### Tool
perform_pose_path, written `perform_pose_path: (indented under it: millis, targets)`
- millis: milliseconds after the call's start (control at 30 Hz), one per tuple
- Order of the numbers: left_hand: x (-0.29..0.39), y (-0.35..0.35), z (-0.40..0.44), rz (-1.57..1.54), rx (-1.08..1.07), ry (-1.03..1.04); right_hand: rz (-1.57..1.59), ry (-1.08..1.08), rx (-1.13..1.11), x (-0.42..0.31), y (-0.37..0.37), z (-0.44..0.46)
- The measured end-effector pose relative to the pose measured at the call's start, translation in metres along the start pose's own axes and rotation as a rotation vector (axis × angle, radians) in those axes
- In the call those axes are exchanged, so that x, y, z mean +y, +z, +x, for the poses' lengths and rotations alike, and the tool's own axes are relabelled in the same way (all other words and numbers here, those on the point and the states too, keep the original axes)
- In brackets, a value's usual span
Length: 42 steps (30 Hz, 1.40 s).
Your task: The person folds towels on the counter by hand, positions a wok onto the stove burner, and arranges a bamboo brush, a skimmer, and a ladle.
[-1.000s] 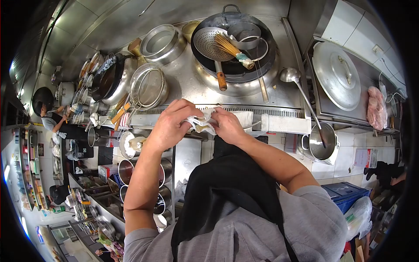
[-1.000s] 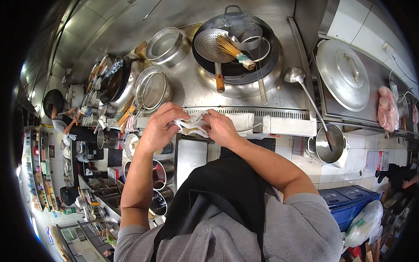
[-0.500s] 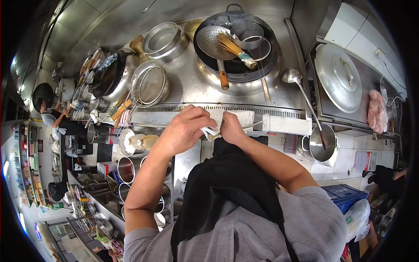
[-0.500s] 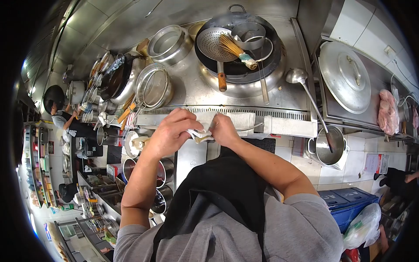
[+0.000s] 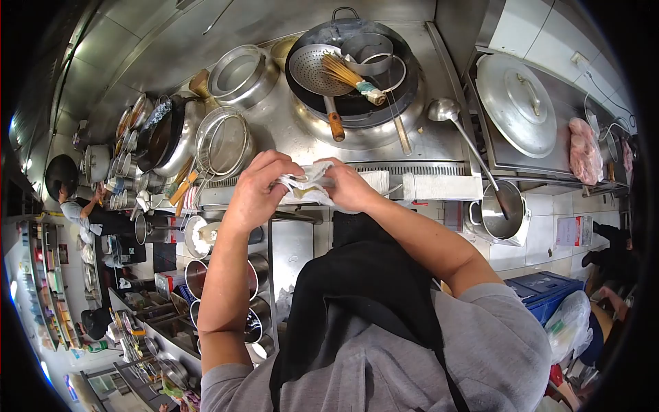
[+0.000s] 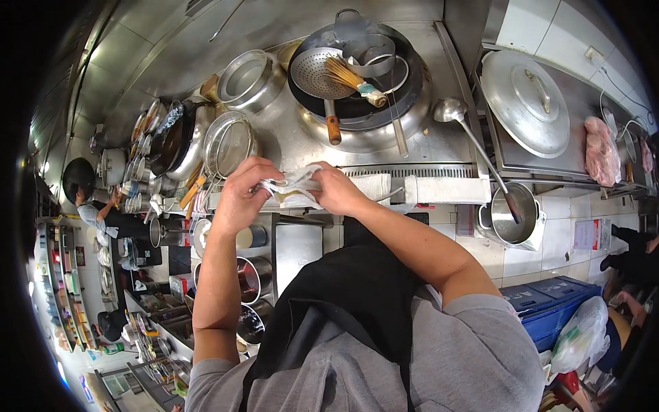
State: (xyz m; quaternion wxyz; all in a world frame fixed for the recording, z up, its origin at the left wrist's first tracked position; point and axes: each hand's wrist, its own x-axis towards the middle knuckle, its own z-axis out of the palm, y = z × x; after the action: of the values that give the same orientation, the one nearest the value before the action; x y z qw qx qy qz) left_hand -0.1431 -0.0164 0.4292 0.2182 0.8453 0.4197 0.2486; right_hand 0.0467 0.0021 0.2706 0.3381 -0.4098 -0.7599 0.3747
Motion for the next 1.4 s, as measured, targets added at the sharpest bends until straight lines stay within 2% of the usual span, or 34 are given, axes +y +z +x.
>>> perform_pose_path:
  millis: [33,100,167,233,300,367,433,500,533,767,833,867,933,967,1033,1067,1167,1233,1300,1333,1400]
  targets:
    - [0.0,0.001,0.0,0.002,0.001,0.003,-0.001,-0.003,0.002,0.003,0.001,-0.001]
    - [-0.001,0.008,-0.001,-0.031,-0.017,-0.051,0.048,0.174,-0.217,0.014,0.009,-0.004]
    - [-0.007,0.014,-0.002,-0.02,-0.032,-0.05,0.078,0.132,-0.175,0.025,0.019,-0.015]
    - [-0.008,0.016,-0.003,-0.007,-0.052,-0.05,0.612,0.539,-0.447,0.013,0.007,-0.022]
    - [-0.008,0.016,-0.004,0.004,-0.066,-0.026,0.692,0.537,-0.532,0.012,-0.005,-0.029]
    - [-0.003,0.014,-0.005,0.012,-0.076,-0.036,0.537,0.471,-0.717,0.009,-0.017,-0.035]
    - [0.001,0.013,-0.006,0.018,-0.085,-0.043,0.33,0.145,-0.669,0.02,-0.014,-0.036]
    - [0.003,0.011,-0.007,0.022,-0.082,-0.021,0.354,0.372,-0.868,0.004,-0.027,-0.035]
    - [0.004,0.011,-0.006,0.02,-0.082,-0.02,0.475,0.362,-0.835,0.017,-0.014,-0.037]
    - [0.018,0.007,-0.005,0.092,-0.077,0.138,0.488,0.451,-0.807,0.001,-0.014,-0.023]
    - [0.02,0.009,-0.008,0.111,-0.076,0.165,0.262,0.372,-0.762,0.007,-0.012,-0.021]
    - [0.021,0.013,-0.011,0.126,-0.073,0.227,0.262,0.372,-0.768,0.012,-0.012,-0.019]
    - [0.024,0.025,-0.021,0.129,-0.121,0.288,-0.002,0.273,-0.679,0.028,-0.016,-0.015]
    - [0.022,0.03,-0.028,0.126,-0.126,0.29,0.001,0.276,-0.676,0.034,-0.016,-0.016]
    - [0.019,0.04,-0.037,0.097,-0.139,0.229,-0.194,0.192,-0.633,0.042,-0.019,-0.018]
    - [0.02,0.041,-0.041,0.088,-0.153,0.184,-0.252,0.239,-0.663,0.037,-0.019,-0.019]
    - [0.014,0.035,-0.044,0.045,-0.126,0.099,-0.349,0.161,-0.651,0.027,-0.021,-0.031]
    - [0.005,0.031,-0.042,0.022,-0.083,0.041,-0.321,0.173,-0.722,0.024,-0.028,-0.032]
    - [0.0,0.027,-0.035,-0.004,-0.038,-0.01,0.156,0.157,-0.688,0.03,-0.04,-0.04]
    - [0.0,0.022,-0.029,-0.079,0.024,-0.128,0.148,0.147,-0.699,0.036,-0.048,-0.044]
    - [0.004,0.01,-0.02,-0.149,0.078,-0.311,0.525,0.087,-0.584,0.043,-0.057,-0.056]
